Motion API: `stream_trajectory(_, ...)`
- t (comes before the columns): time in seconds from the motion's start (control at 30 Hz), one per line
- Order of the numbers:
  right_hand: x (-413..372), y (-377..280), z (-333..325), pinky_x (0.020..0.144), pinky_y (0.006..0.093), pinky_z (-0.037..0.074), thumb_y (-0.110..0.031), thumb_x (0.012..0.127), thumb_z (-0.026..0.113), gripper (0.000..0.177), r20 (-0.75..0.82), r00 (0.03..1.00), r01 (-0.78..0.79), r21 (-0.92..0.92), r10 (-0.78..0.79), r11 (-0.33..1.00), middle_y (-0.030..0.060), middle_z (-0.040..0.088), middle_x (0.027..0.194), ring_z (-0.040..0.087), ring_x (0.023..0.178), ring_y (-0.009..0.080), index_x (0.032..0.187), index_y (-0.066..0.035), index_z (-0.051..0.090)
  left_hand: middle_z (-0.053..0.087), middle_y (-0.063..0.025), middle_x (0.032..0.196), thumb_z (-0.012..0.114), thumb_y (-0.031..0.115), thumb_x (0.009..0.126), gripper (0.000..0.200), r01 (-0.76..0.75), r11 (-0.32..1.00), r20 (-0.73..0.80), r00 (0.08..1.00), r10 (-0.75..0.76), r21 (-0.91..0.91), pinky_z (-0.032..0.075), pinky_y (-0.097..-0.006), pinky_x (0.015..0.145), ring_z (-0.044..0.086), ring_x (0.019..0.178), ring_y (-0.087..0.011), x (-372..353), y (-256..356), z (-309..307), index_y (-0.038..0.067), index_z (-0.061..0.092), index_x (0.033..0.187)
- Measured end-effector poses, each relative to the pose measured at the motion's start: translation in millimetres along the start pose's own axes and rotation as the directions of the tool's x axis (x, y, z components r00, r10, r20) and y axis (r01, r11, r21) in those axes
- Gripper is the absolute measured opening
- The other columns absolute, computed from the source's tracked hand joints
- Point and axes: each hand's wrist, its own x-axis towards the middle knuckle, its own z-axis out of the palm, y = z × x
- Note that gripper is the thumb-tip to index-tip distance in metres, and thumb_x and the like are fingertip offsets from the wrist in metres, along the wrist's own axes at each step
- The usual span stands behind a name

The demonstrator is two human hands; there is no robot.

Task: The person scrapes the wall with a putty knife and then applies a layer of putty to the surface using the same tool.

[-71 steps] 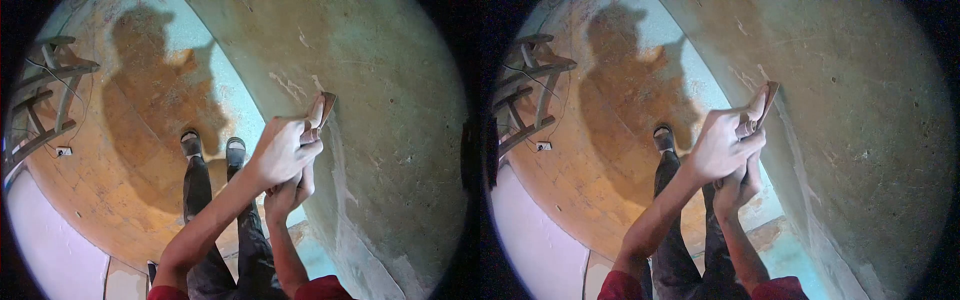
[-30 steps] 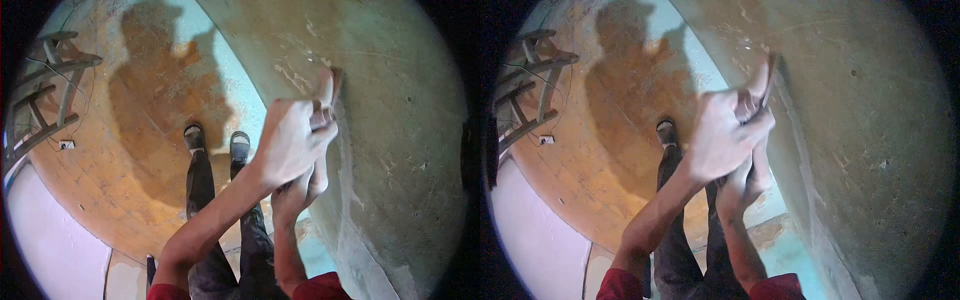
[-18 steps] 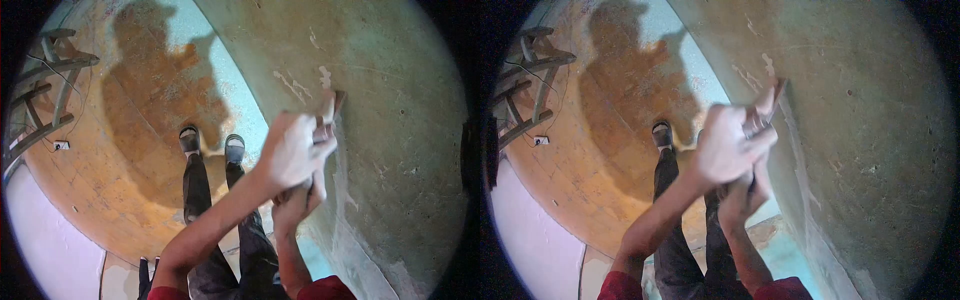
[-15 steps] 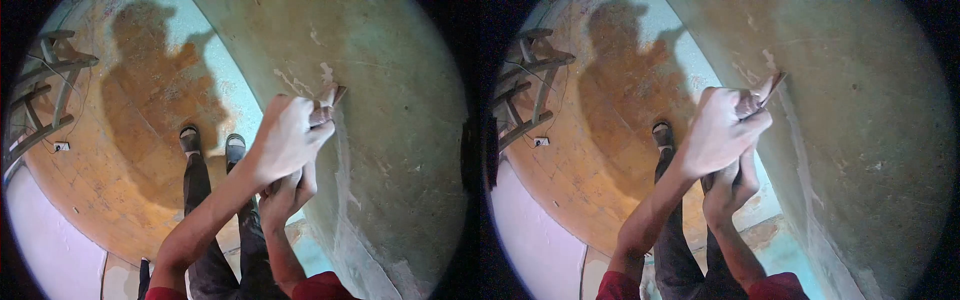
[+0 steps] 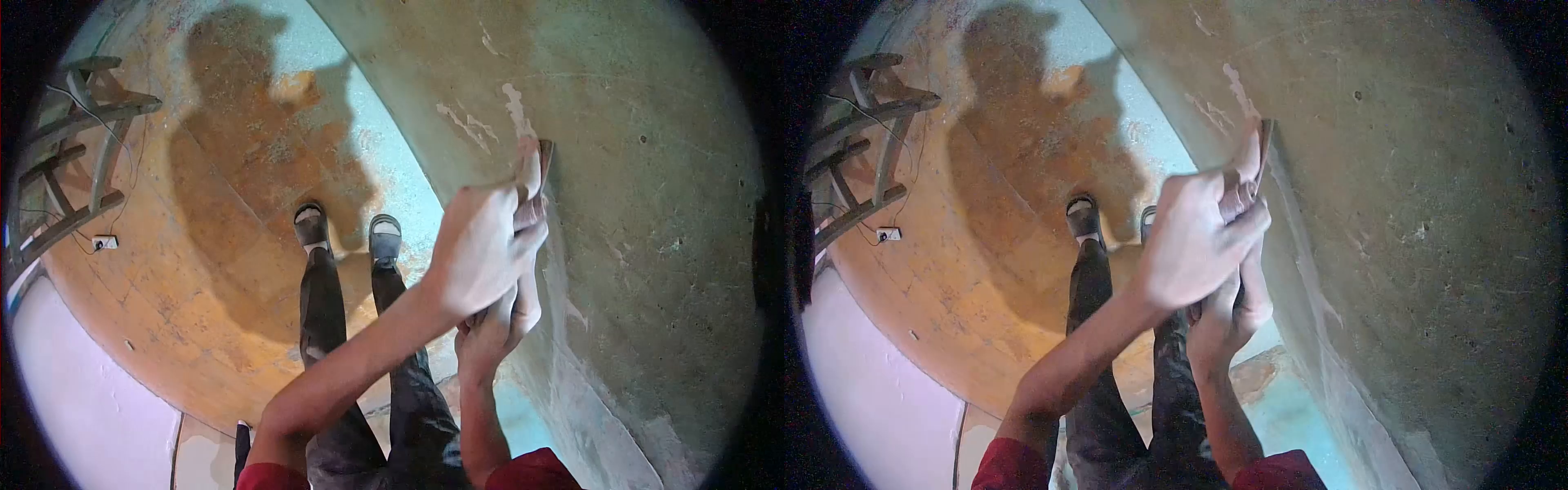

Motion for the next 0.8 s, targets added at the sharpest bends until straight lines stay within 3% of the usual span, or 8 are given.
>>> stream_trajectory(0.1,25.9,9.6,7.4,0.047,0.0195,0.030,-0.017,0.105,0.044,0.041,0.238,0.960,0.140,0.056,-0.149,0.989,-0.0025,0.062,0.079,0.044,0.055,-0.0004,0.139,0.004,0.052,0.063,-0.0251,0.067,0.066,0.010,0.085,0.023,0.157,0.974,-0.025,0.986,-0.163,-0.166,0.053,-0.0438,0.061,0.066,0.061,-0.0405,25.4,-7.0,-13.2,-0.008,0.058,0.073)
stream_trajectory(0.17,15.9,14.1,25.8,0.047,0.0196,0.030,-0.019,0.105,0.042,0.040,0.230,0.962,0.131,0.082,-0.147,0.988,-0.0028,0.060,0.077,0.043,0.055,-0.0006,0.136,0.005,0.054,0.061,-0.0248,0.067,0.065,0.012,0.086,0.021,0.093,0.993,-0.005,0.996,-0.093,0.073,0.052,-0.0440,0.061,0.065,0.063,-0.0413,26.3,-0.5,-25.9,-0.006,0.060,0.076)
stream_trajectory(0.23,-4.0,2.2,28.8,0.040,0.0213,0.027,-0.018,0.102,0.048,0.033,-0.243,0.970,0.002,0.068,0.015,0.998,-0.0037,0.055,0.067,0.041,0.047,0.0001,0.121,0.006,0.059,0.054,-0.0181,0.061,0.064,0.009,0.085,0.020,0.079,0.994,0.088,0.993,-0.072,-0.080,0.044,-0.0352,0.054,0.053,0.056,-0.0124,-1.0,-5.9,-9.5,-0.007,0.056,0.076)
stream_trajectory(0.27,-5.7,34.7,-19.5,0.043,0.0211,0.028,-0.018,0.103,0.044,0.041,0.017,0.968,0.249,-0.181,-0.250,0.951,-0.0048,0.051,0.067,0.040,0.051,-0.0006,0.133,0.007,0.054,0.056,-0.0190,0.065,0.063,0.009,0.086,0.017,-0.035,0.999,0.080,0.996,0.036,-0.007,0.046,-0.0355,0.056,0.054,0.054,-0.0240,-14.0,-8.3,-0.5,-0.008,0.061,0.091)
stream_trajectory(0.3,-14.7,13.5,-23.1,0.042,0.0209,0.026,-0.017,0.102,0.045,0.043,0.001,1.000,-0.019,-0.032,0.019,0.999,-0.0043,0.051,0.067,0.038,0.049,-0.0004,0.138,0.007,0.049,0.059,-0.0207,0.075,0.065,0.011,0.086,0.041,0.052,0.997,0.141,0.989,-0.043,-0.059,0.049,-0.0358,0.059,0.056,0.059,-0.0335,-18.1,-4.2,5.5,-0.006,0.058,0.123)
stream_trajectory(0.37,-10.1,13.2,-45.5,0.041,0.0202,0.025,-0.014,0.101,0.046,0.046,0.070,0.997,-0.041,-0.027,0.043,0.999,-0.0054,0.049,0.066,0.036,0.047,-0.0005,0.144,0.005,0.045,0.060,-0.0208,0.083,0.067,0.014,0.088,0.066,0.011,0.999,0.128,0.992,-0.006,-0.037,0.051,-0.0355,0.062,0.058,0.063,-0.0323,-25.5,-14.5,20.5,-0.002,0.041,0.146)
stream_trajectory(0.63,5.3,18.4,-64.4,0.041,0.0205,0.028,-0.011,0.101,0.047,0.048,0.178,0.982,-0.034,-0.119,0.055,0.992,-0.0065,0.046,0.066,0.037,0.049,0.0003,0.147,0.002,0.044,0.062,-0.0222,0.087,0.068,0.013,0.088,0.069,0.033,0.996,0.025,0.999,-0.031,-0.082,0.052,-0.0326,0.065,0.063,0.066,-0.0233,-27.8,-16.2,29.6,-0.002,0.038,0.149)
stream_trajectory(0.8,6.4,25.0,-53.9,0.041,0.0219,0.028,-0.015,0.102,0.049,0.047,0.136,0.988,0.096,-0.205,-0.068,0.974,-0.0059,0.048,0.065,0.039,0.049,0.0007,0.145,0.004,0.046,0.055,-0.0135,0.071,0.065,0.009,0.089,0.062,-0.037,0.988,0.048,0.998,0.045,-0.151,0.047,-0.0293,0.059,0.050,0.060,-0.0125,-27.1,-32.6,31.1,-0.002,0.043,0.146)
